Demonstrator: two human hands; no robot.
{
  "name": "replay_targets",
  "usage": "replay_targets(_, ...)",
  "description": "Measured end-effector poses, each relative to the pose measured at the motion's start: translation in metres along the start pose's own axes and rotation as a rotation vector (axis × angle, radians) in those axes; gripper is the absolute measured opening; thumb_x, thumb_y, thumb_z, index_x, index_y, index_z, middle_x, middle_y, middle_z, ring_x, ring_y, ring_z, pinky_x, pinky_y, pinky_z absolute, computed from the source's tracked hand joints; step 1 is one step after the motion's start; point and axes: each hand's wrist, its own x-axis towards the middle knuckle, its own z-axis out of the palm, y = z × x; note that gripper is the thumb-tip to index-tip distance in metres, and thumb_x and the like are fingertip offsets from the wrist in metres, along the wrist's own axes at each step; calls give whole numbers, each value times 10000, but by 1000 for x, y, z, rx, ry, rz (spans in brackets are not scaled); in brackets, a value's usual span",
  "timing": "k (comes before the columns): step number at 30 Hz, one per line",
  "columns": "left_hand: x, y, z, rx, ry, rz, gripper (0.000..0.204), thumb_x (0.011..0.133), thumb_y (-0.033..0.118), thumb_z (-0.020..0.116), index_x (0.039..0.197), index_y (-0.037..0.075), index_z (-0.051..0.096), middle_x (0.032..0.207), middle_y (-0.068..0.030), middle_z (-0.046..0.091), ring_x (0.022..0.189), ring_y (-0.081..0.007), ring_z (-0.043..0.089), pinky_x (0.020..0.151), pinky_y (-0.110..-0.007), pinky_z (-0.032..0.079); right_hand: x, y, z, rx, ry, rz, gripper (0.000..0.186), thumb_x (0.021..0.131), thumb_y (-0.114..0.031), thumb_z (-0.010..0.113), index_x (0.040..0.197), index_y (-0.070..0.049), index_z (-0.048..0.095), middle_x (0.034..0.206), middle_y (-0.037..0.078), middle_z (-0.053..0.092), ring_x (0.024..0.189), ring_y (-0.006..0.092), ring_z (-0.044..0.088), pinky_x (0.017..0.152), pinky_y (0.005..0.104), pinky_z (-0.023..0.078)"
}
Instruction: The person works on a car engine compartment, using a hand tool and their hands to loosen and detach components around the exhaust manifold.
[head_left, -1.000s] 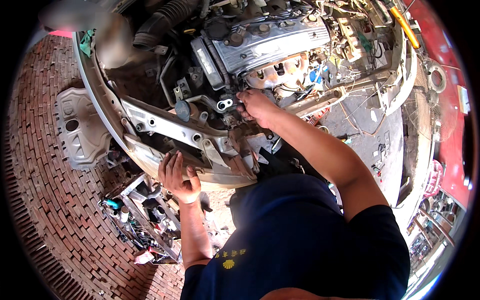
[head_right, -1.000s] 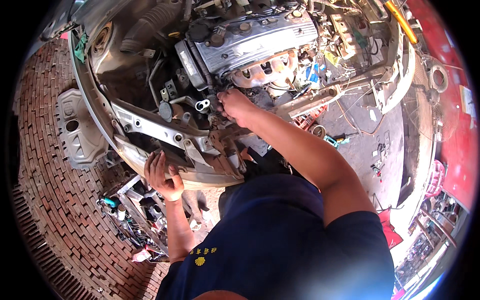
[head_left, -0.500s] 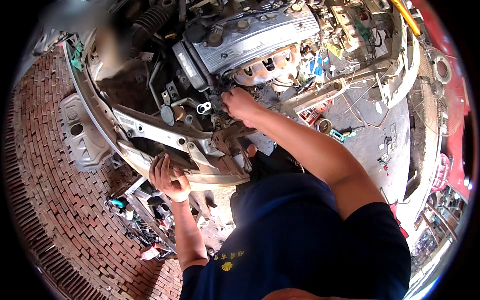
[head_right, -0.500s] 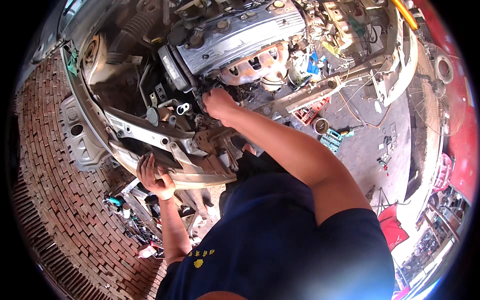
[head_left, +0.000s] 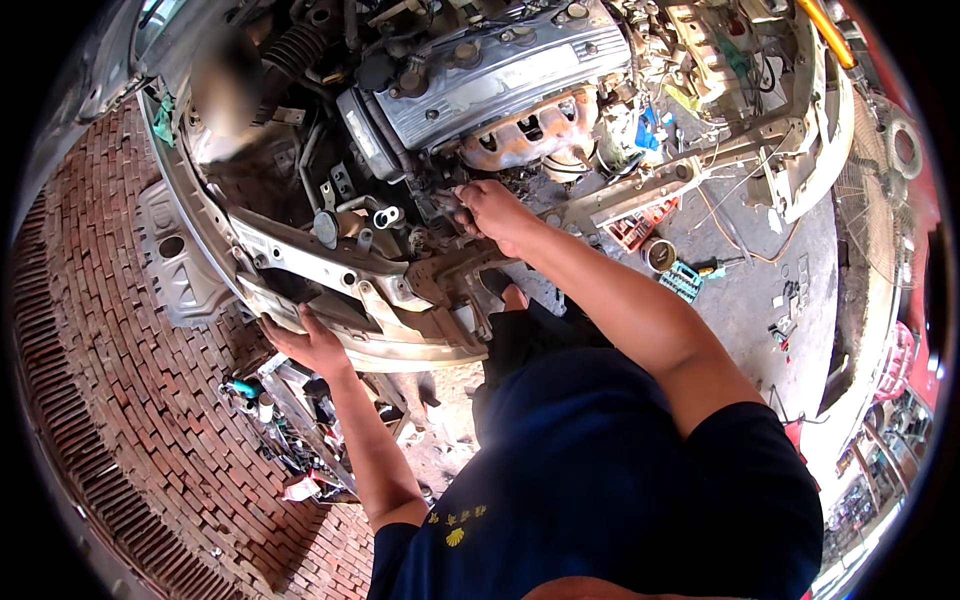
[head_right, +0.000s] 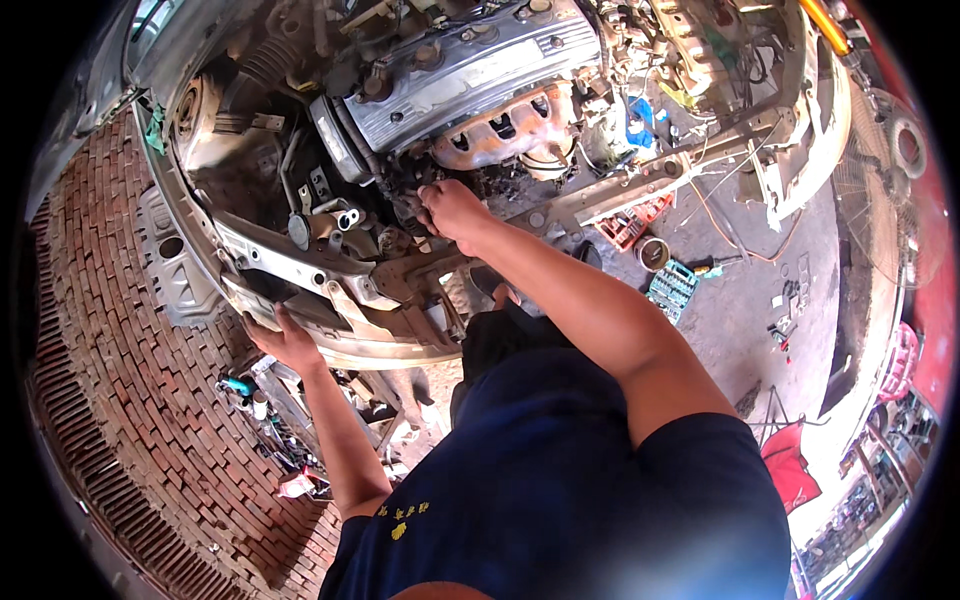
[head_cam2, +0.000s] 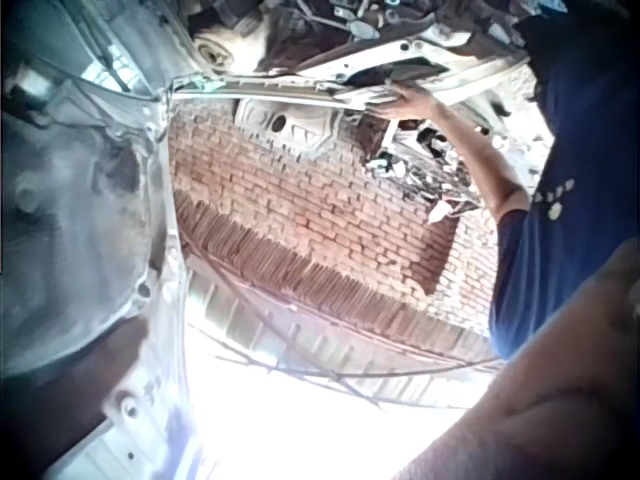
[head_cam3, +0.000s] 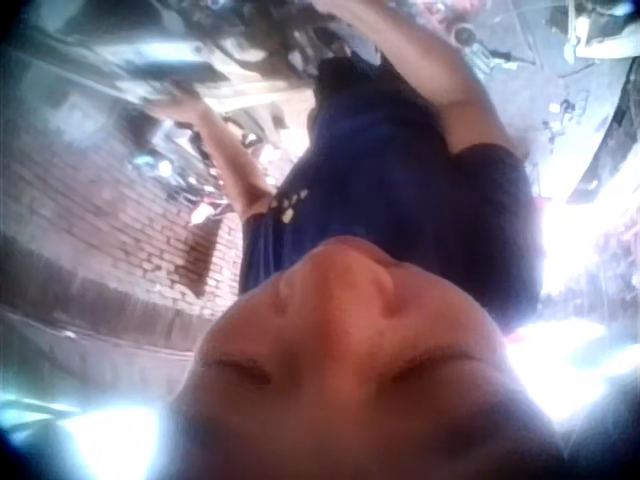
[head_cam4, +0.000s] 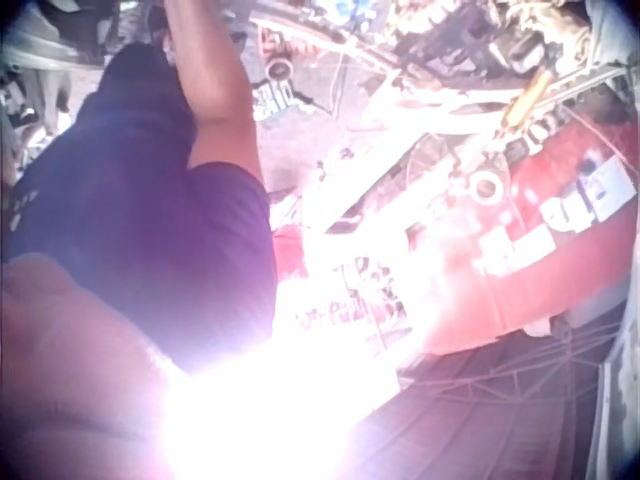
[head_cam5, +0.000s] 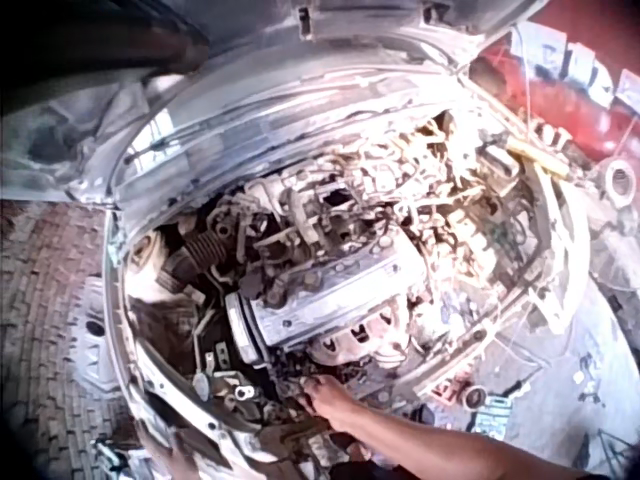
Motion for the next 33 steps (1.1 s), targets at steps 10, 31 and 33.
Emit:
replay_targets(10,0,-2,11,349,-5,-1,823,990,536,563,1585,25,313,1594,-242,335,1455,-440,347,1175,-564,319,1,-40,-17,696,-209,436,312,1042,-369,526,985,-69,588,780,36,608,666,171,555,591,311,453)
replay_targets(31,4,15,12,429,-74,-127,707,1017,415,548,1625,156,297,1638,-208,329,1522,-418,270,1259,-566,242,40,-45,-23,830,-284,754,363,944,-71,634,709,-156,370,577,-63,306,436,75,261,409,252,199)
replay_targets(33,7,32,16,448,-80,-240,716,1021,422,541,1632,162,275,1639,-209,321,1518,-431,266,1252,-568,253,36,-38,-26,898,-307,654,337,979,-150,627,722,-153,408,585,-55,388,438,81,313,425,251,235)
